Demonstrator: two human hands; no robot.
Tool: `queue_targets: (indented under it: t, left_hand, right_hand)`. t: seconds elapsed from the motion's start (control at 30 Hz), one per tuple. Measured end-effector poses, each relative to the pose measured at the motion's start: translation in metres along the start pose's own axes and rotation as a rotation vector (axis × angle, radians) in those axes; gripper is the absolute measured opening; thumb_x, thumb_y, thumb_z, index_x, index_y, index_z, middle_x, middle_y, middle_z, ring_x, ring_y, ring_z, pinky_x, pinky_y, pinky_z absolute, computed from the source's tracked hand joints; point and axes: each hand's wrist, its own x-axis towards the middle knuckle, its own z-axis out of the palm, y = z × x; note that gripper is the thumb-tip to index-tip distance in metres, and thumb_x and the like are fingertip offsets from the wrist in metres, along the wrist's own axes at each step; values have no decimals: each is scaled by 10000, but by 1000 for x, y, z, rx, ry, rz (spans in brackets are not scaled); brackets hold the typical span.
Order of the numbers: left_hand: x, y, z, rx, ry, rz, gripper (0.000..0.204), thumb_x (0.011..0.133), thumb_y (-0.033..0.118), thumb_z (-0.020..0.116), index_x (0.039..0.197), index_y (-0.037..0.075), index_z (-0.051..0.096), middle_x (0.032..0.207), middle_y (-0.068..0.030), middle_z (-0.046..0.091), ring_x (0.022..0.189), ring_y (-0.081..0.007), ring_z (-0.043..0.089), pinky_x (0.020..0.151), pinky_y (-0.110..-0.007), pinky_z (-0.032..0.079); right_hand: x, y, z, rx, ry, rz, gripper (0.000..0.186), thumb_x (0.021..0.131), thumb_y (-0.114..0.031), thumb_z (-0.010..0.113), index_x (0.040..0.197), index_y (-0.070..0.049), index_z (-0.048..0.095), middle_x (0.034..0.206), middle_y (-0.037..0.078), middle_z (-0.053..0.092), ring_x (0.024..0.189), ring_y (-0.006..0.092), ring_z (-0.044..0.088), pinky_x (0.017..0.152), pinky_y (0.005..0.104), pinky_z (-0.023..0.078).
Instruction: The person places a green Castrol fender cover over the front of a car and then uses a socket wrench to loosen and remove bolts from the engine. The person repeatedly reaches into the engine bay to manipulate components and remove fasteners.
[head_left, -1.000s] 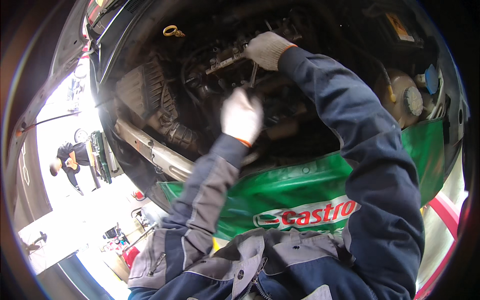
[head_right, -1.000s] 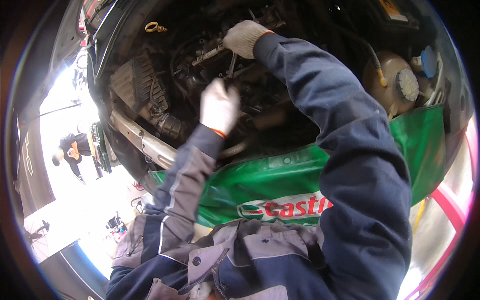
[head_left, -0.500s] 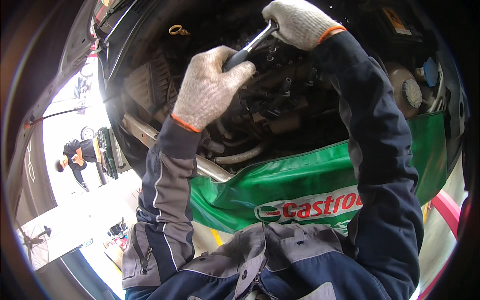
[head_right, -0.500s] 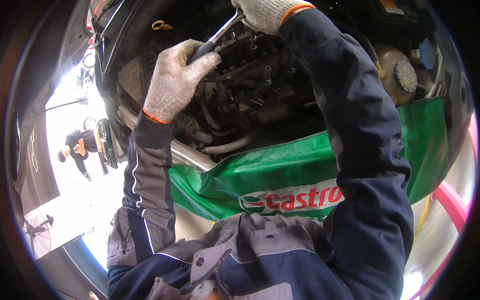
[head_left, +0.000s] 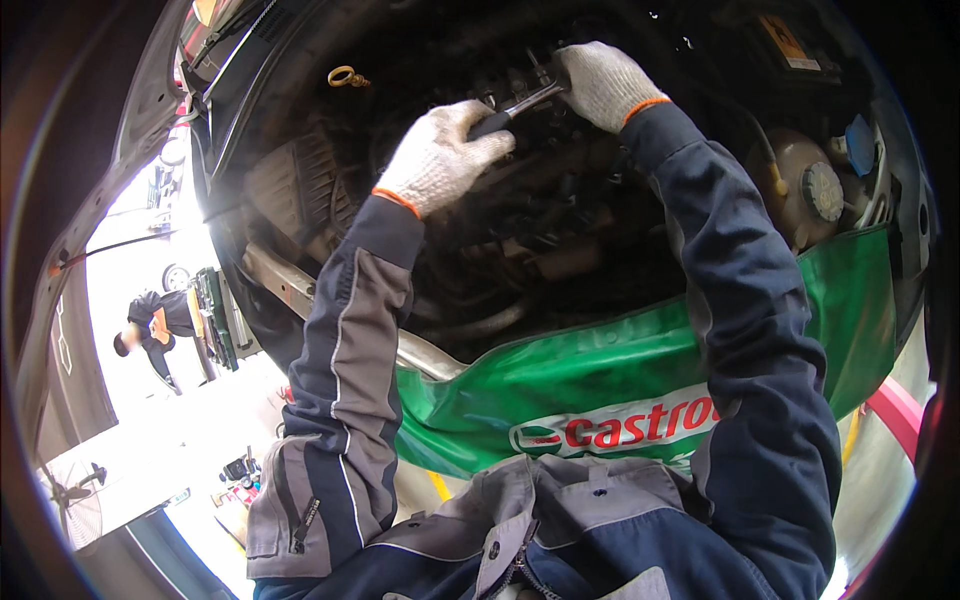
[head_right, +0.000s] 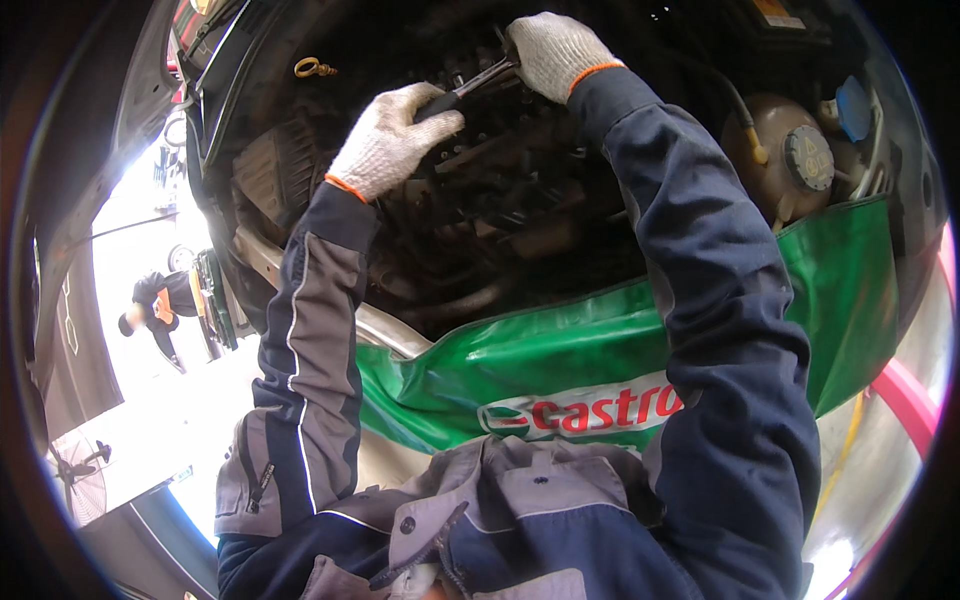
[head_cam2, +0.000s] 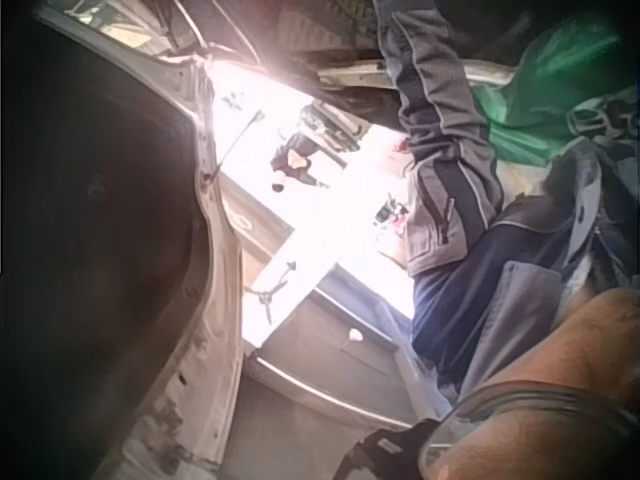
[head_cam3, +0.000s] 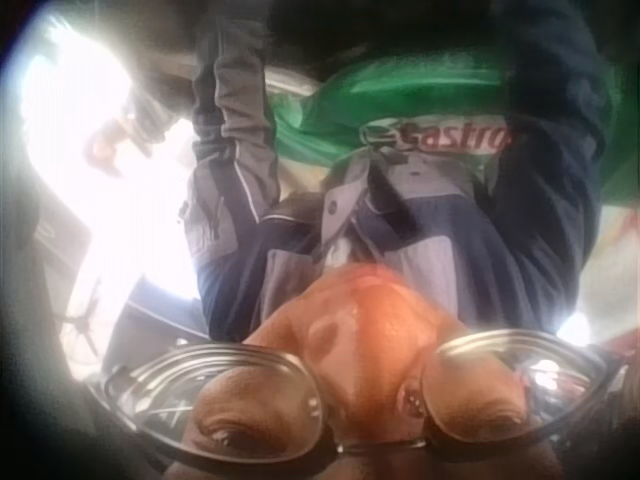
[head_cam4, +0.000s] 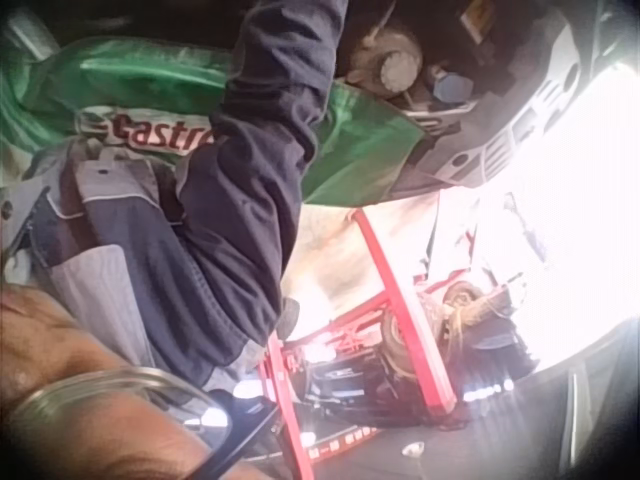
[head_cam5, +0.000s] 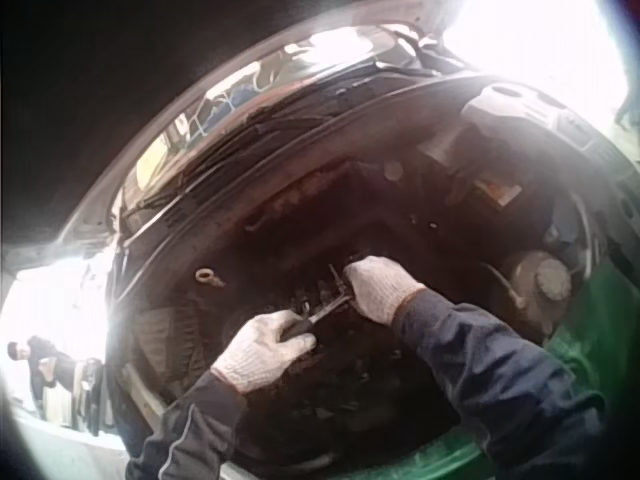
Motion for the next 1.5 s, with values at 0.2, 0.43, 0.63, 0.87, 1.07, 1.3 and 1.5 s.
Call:
queue_targets:
  t: [0.2, 0.43, 0.63, 0.87, 1.07, 1.3, 1.5]
  left_hand:
    - [62, -17, -21, 672, 336, 323, 384, 926, 373, 838, 1256, 178, 826, 1224, -100, 783, 1148, -358, 738, 1011, -495, 593]
    - [40, -10, 32, 22, -279, -14, 479, 969, 399, 785, 1108, -59, 785, 922, -211, 778, 863, -313, 754, 812, -406, 594]
    - [-16, 13, 98, -61, 238, -237, 434, 967, 406, 782, 1054, -19, 763, 1043, -281, 769, 1061, -462, 746, 876, -506, 591]
    - [59, -13, -12, 447, 18, 100, 502, 930, 453, 805, 1235, 55, 798, 1149, -192, 806, 1098, -389, 761, 979, -463, 605]
    - [12, 0, 72, 225, 70, -45, 402, 996, 372, 757, 1110, -13, 771, 1056, -278, 762, 1040, -469, 738, 920, -502, 598]
    - [-23, 31, 146, -108, 169, -185, 429, 1058, 284, 671, 1339, -37, 623, 1024, -357, 745, 1009, -550, 722, 895, -593, 577]
    - [-8, 42, 49, -44, 74, -31, 514, 978, 324, 727, 1333, -48, 729, 1235, -303, 770, 1205, -439, 737, 1058, -454, 576]
  right_hand:
    - [-6, -22, 11, -22, -250, 282, 255, 958, -196, 763, 1173, -89, 852, 1138, 216, 826, 1031, 407, 813, 908, 472, 671]
    - [-9, 20, 42, -78, -128, 76, 206, 948, -87, 721, 1123, -112, 826, 1009, 174, 814, 956, 405, 791, 833, 514, 652]
    - [-10, 25, 52, -81, -102, -39, 179, 925, -95, 749, 1081, -87, 835, 992, 190, 820, 931, 407, 804, 796, 486, 667]
    - [-11, 11, 36, -28, -270, 131, 229, 932, -177, 772, 1134, -81, 822, 978, 202, 809, 948, 429, 784, 829, 518, 645]
    - [-3, 24, 49, -74, -108, -34, 178, 944, -109, 738, 1092, -76, 831, 1018, 201, 816, 953, 414, 801, 824, 494, 663]
    - [-13, 37, 56, 40, -57, -178, 257, 957, -54, 706, 1196, -99, 789, 1044, 207, 806, 999, 425, 787, 853, 515, 655]
    - [-3, 30, 12, 94, 37, -122, 181, 970, -122, 751, 1143, -91, 793, 1034, 183, 807, 974, 399, 788, 845, 498, 655]
